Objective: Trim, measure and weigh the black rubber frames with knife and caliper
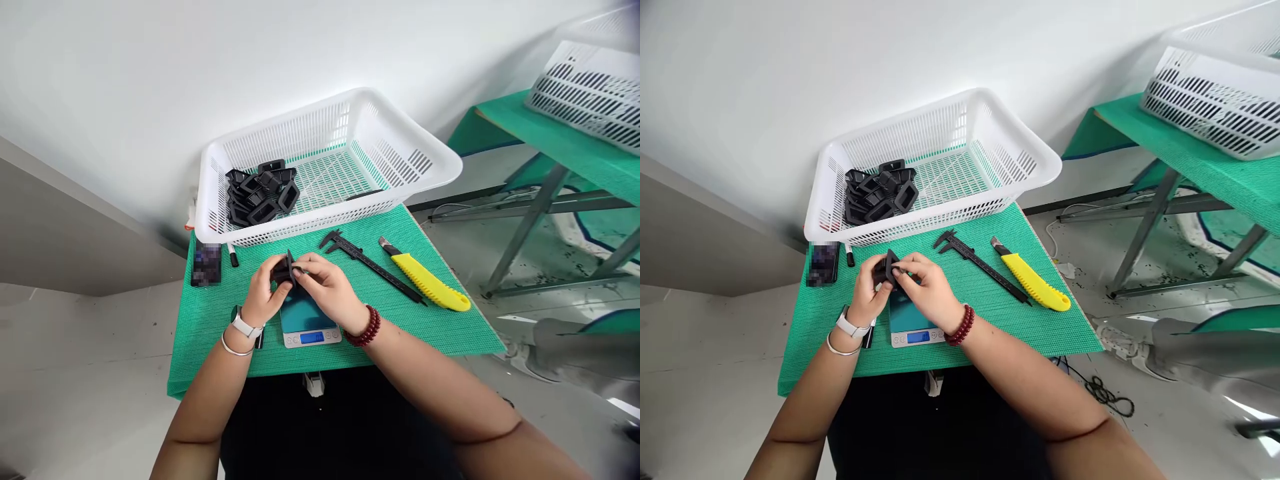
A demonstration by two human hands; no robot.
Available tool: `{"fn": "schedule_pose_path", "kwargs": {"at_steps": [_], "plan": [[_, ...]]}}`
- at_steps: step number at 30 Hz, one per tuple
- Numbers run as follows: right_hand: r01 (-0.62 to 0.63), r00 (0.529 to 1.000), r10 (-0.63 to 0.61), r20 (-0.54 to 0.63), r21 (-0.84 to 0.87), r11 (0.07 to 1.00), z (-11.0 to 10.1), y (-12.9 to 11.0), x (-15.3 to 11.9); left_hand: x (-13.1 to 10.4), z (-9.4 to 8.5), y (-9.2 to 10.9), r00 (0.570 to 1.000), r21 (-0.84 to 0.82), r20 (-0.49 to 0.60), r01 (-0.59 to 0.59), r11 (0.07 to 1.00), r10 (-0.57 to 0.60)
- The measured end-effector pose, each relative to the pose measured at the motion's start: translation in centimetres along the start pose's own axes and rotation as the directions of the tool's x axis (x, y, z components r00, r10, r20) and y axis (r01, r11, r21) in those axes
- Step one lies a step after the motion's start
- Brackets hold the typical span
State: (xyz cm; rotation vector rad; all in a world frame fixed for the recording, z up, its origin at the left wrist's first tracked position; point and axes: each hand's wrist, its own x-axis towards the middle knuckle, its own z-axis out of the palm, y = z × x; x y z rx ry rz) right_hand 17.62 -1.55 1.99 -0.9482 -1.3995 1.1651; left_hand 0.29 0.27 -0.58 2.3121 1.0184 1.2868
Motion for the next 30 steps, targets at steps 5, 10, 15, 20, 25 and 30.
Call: {"fn": "schedule_pose_path", "kwargs": {"at_steps": [5, 10, 15, 20, 25, 30], "plan": [[-0.138, 0.988, 0.117, 0.098, 0.246, 0.96, -0.2, 0.1, 0.3, 0.5, -0.1, 0.0, 0.996, 0.06, 0.026, -0.092, 0.994, 0.09], [-0.186, 0.975, 0.143, 0.171, 0.27, 0.945, -0.5, -0.2, 0.4, 0.7, -0.5, -0.3, 0.993, 0.085, 0.051, -0.109, 0.99, 0.105], [-0.152, 0.965, 0.105, 0.239, 0.188, 0.97, -0.9, -0.3, 0.7, 0.6, -0.7, -0.4, 0.993, 0.098, 0.047, -0.109, 0.989, 0.104], [-0.147, 0.961, 0.094, 0.26, 0.191, 0.971, -0.9, -0.1, 0.8, 0.7, -0.9, -0.2, 0.992, 0.079, 0.067, -0.108, 0.991, 0.103], [-0.215, 0.965, 0.152, 0.216, 0.31, 0.926, -0.6, 0.3, 0.8, 0.8, -1.0, 0.1, 0.994, 0.082, 0.078, -0.082, 0.993, 0.076], [-0.309, 0.949, 0.233, 0.213, 0.482, 0.82, -0.5, -0.2, 0.8, 0.4, -1.2, -0.5, 0.99, -0.067, 0.051, 0.137, 0.988, -0.134]]}}
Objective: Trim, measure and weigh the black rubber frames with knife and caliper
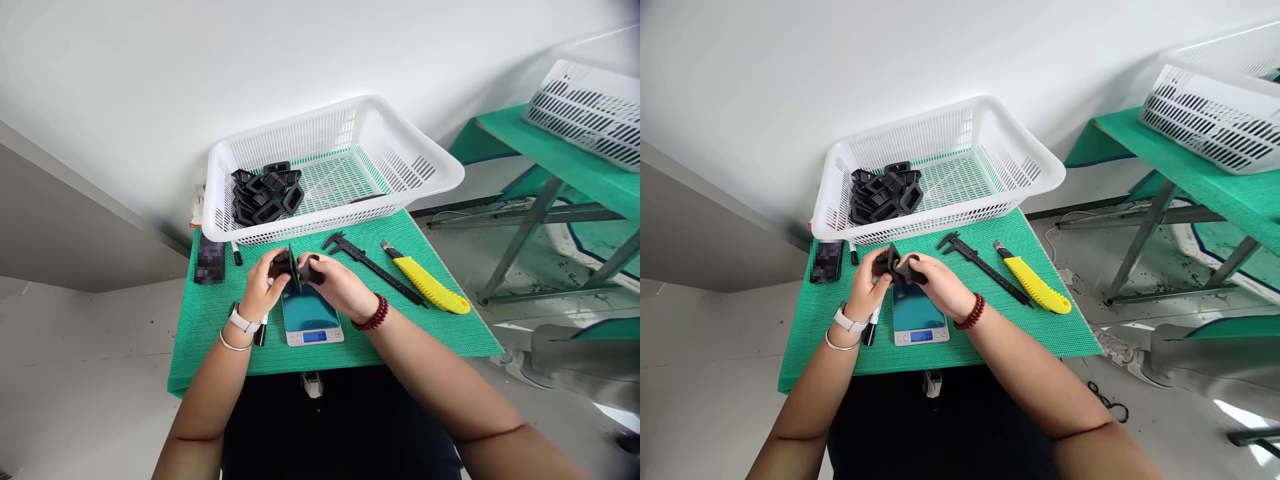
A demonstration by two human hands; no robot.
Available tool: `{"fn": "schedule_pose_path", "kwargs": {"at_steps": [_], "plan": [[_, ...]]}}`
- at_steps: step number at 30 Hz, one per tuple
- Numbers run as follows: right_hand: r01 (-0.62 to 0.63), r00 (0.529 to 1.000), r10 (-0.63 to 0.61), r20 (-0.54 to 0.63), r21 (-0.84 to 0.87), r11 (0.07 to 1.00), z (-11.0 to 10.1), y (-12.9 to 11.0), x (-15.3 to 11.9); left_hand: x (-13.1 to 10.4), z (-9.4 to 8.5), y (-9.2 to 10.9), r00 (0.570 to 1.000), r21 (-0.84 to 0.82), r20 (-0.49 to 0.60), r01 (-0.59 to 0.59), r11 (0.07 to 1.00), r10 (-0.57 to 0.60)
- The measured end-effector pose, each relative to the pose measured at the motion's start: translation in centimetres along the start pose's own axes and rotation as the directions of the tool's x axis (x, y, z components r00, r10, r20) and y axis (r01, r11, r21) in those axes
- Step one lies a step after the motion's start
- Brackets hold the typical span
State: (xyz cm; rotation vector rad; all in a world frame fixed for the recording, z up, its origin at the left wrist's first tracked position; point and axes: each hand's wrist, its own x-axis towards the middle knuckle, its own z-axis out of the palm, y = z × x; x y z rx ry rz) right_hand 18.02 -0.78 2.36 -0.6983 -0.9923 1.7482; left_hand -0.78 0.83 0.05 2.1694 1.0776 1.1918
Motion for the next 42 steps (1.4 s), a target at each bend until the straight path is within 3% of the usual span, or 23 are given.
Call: {"fn": "schedule_pose_path", "kwargs": {"at_steps": [3, 7, 12, 17, 21, 25, 29, 35, 42], "plan": [[-0.011, 0.998, 0.015, -0.063, 0.061, 0.998, 0.0, -0.2, 0.0, -0.2, 0.0, -0.3, 0.989, -0.148, -0.043, 0.136, 0.98, -0.144], [0.004, 0.99, 0.001, -0.143, 0.029, 1.0, -0.3, -0.2, 0.2, -0.2, 0.2, -0.1, 0.985, -0.28, -0.046, 0.145, 0.949, -0.164], [-0.001, 0.994, -0.004, -0.107, -0.05, 0.999, -0.5, 0.0, 0.2, -0.1, 0.2, 0.2, 0.99, -0.185, 0.032, 0.142, 0.972, -0.138], [0.021, 0.981, -0.053, -0.187, -0.17, 0.985, -0.1, 0.1, 0.0, -0.1, 0.5, 0.5, 0.996, -0.037, 0.067, 0.056, 0.998, -0.053], [0.034, 0.991, -0.065, -0.116, -0.255, 0.966, 0.2, 0.0, -0.3, 0.0, 0.7, 0.7, 0.998, 0.05, 0.069, 0.005, 0.999, -0.008], [0.144, 0.989, -0.148, 0.015, -0.355, 0.924, 0.1, -0.1, -0.4, 0.0, 0.6, 0.7, 0.999, 0.05, 0.042, 0.017, 0.999, -0.019], [0.233, 0.971, -0.177, 0.161, -0.465, 0.854, -0.3, 0.0, -0.2, -0.1, 0.3, 0.6, 0.998, -0.003, 0.037, 0.042, 0.999, -0.042], [0.307, 0.949, -0.182, 0.259, -0.622, 0.721, -0.5, 0.2, -0.1, -0.3, 0.3, 0.5, 1.0, 0.029, 0.021, -0.002, 1.0, 0.002], [0.229, 0.97, -0.152, 0.188, -0.506, 0.832, -0.6, 0.2, 0.0, 0.0, 0.1, 0.9, 0.999, 0.065, 0.046, -0.015, 0.998, 0.012]]}}
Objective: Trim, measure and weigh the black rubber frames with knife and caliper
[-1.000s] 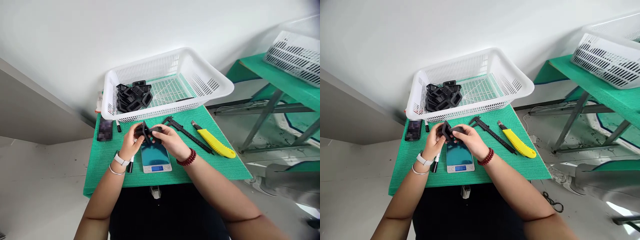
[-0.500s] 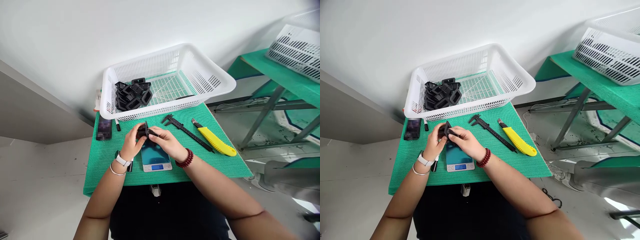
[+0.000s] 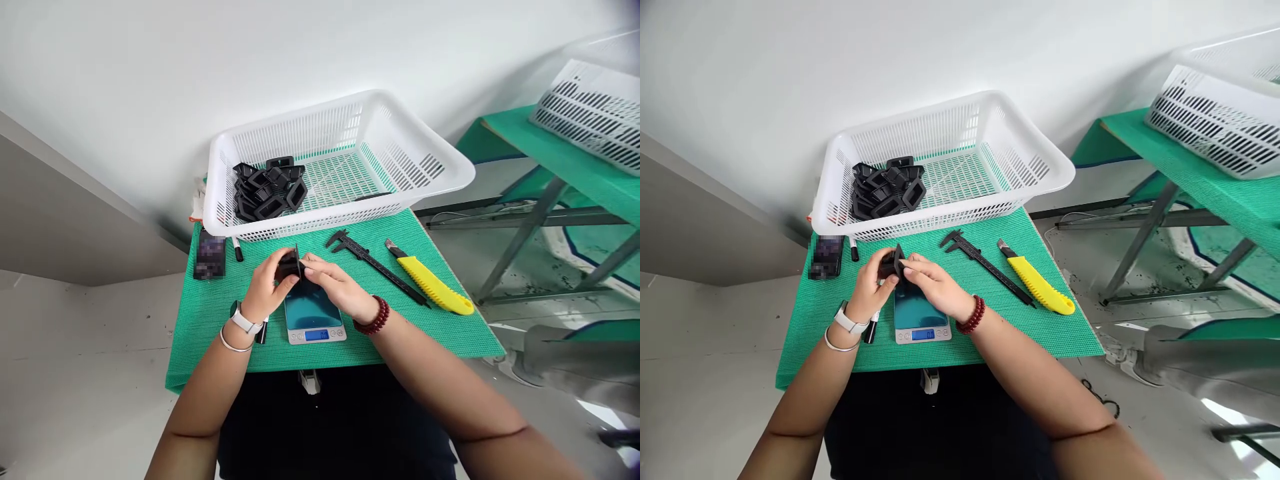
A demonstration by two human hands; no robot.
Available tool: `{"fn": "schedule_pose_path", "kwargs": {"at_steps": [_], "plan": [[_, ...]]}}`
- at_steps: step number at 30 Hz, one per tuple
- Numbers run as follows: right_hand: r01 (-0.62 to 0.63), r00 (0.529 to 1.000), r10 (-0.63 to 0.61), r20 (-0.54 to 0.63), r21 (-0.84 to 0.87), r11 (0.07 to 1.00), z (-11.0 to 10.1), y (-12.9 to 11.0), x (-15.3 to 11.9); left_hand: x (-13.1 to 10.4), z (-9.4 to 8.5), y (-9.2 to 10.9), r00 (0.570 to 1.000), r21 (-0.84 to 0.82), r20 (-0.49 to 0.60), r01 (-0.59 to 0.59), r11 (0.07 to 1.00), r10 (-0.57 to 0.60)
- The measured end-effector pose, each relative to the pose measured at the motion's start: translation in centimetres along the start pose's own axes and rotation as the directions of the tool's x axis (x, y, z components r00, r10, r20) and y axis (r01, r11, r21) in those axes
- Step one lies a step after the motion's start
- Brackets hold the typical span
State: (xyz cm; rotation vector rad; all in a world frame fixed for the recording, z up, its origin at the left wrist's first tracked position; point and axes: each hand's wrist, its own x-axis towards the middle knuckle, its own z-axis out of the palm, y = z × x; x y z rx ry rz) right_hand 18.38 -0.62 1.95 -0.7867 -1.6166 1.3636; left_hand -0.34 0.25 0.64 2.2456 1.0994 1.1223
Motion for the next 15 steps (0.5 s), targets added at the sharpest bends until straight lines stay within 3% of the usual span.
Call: {"fn": "schedule_pose_path", "kwargs": {"at_steps": [7, 12, 15], "plan": [[-0.102, 0.994, 0.11, -0.019, 0.248, 0.963, 0.33, 0.54, -0.3, 0.15, -0.27, 0.01, 0.997, 0.011, 0.021, -0.077, 0.997, 0.077], [-0.085, 0.992, 0.111, -0.062, 0.327, 0.941, 0.75, 0.43, -0.25, 0.17, -0.45, 0.39, 0.997, -0.027, 0.027, -0.073, 0.997, 0.074], [-0.043, 0.99, 0.087, -0.111, 0.35, 0.936, 0.45, 0.06, -0.17, -0.01, -0.38, 0.3, 1.0, -0.108, 0.017, -0.009, 0.994, 0.011]]}}
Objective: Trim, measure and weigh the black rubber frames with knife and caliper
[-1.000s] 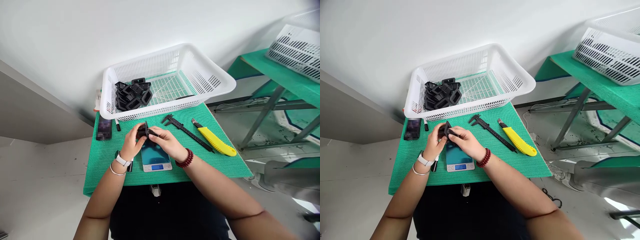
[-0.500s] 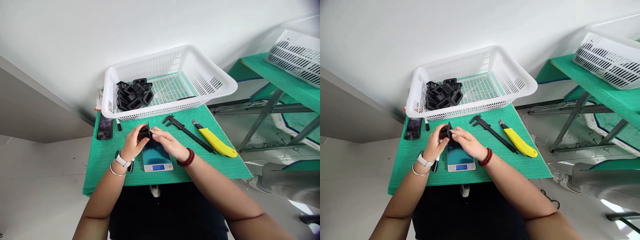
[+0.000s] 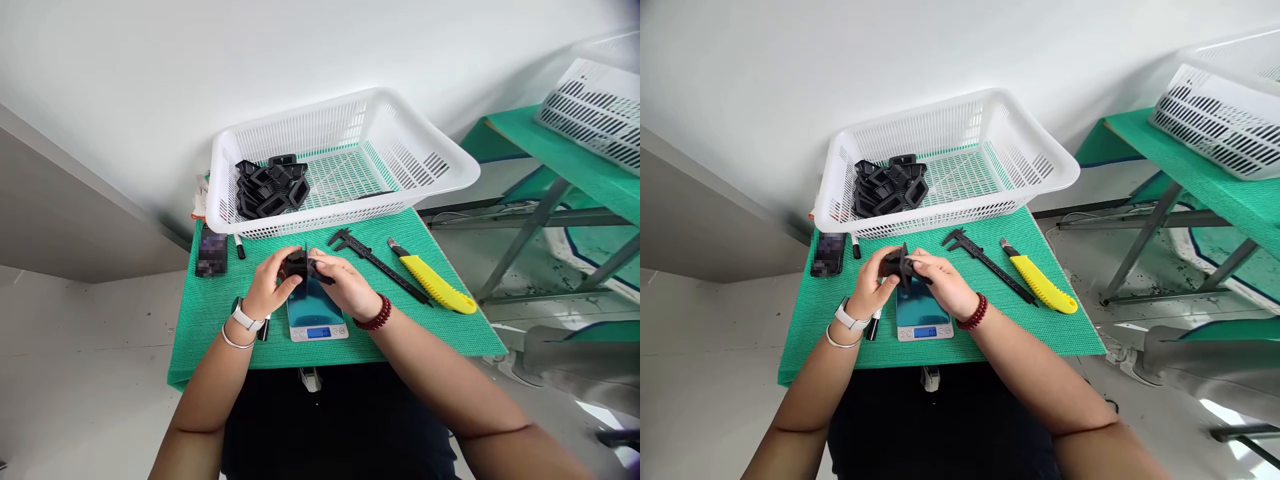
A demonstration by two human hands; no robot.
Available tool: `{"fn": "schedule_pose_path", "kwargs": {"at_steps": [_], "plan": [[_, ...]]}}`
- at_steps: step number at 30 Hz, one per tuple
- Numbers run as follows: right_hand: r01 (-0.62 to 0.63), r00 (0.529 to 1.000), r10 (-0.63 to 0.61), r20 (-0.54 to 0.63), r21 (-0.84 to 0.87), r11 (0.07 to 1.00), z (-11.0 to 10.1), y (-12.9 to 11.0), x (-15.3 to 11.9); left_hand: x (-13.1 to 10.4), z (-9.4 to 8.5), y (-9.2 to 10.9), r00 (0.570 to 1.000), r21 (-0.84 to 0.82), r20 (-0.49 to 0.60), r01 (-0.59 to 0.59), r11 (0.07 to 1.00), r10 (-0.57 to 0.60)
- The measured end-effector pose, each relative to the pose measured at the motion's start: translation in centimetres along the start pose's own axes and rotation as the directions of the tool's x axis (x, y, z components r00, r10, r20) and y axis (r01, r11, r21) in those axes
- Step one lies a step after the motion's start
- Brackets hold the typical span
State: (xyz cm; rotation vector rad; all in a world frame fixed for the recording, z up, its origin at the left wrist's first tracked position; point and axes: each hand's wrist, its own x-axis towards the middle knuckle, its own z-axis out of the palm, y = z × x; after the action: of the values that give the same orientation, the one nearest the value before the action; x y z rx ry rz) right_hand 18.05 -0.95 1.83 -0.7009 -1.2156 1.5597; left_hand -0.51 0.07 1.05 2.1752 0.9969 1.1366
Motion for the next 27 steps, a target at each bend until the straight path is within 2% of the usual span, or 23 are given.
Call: {"fn": "schedule_pose_path", "kwargs": {"at_steps": [3, 6, 10, 14, 18, 22, 27], "plan": [[0.079, 0.996, -0.08, -0.039, -0.021, 0.997, -0.4, -0.6, 0.1, -0.3, 0.1, -0.6, 0.992, -0.074, -0.051, 0.115, 0.991, -0.119], [0.122, 0.988, -0.136, -0.067, -0.183, 0.976, -0.7, -0.8, 0.2, -0.4, 0.2, -1.0, 0.98, -0.12, -0.093, 0.167, 0.979, -0.178], [0.116, 0.989, -0.144, -0.043, -0.393, 0.912, -0.5, -0.1, 0.2, -0.3, 0.4, -0.7, 0.989, -0.06, -0.077, 0.118, 0.991, -0.123], [0.154, 0.988, -0.148, 0.048, -0.452, 0.879, -0.2, 0.3, 0.1, -0.2, 0.7, -0.3, 0.995, 0.01, -0.026, 0.094, 0.996, -0.094], [0.207, 0.977, -0.157, 0.142, -0.488, 0.848, 0.0, 0.2, 0.0, -0.4, 0.8, -0.5, 0.992, -0.018, -0.068, 0.102, 0.995, -0.103], [0.262, 0.959, -0.155, 0.239, -0.53, 0.807, 0.2, 0.3, -0.1, -0.3, 0.7, -0.4, 0.963, -0.089, -0.15, 0.214, 0.973, -0.225], [0.301, 0.945, -0.158, 0.286, -0.572, 0.763, 0.2, 0.3, -0.1, 0.3, 0.7, 0.3, 0.897, -0.28, -0.124, 0.379, 0.882, -0.425]]}}
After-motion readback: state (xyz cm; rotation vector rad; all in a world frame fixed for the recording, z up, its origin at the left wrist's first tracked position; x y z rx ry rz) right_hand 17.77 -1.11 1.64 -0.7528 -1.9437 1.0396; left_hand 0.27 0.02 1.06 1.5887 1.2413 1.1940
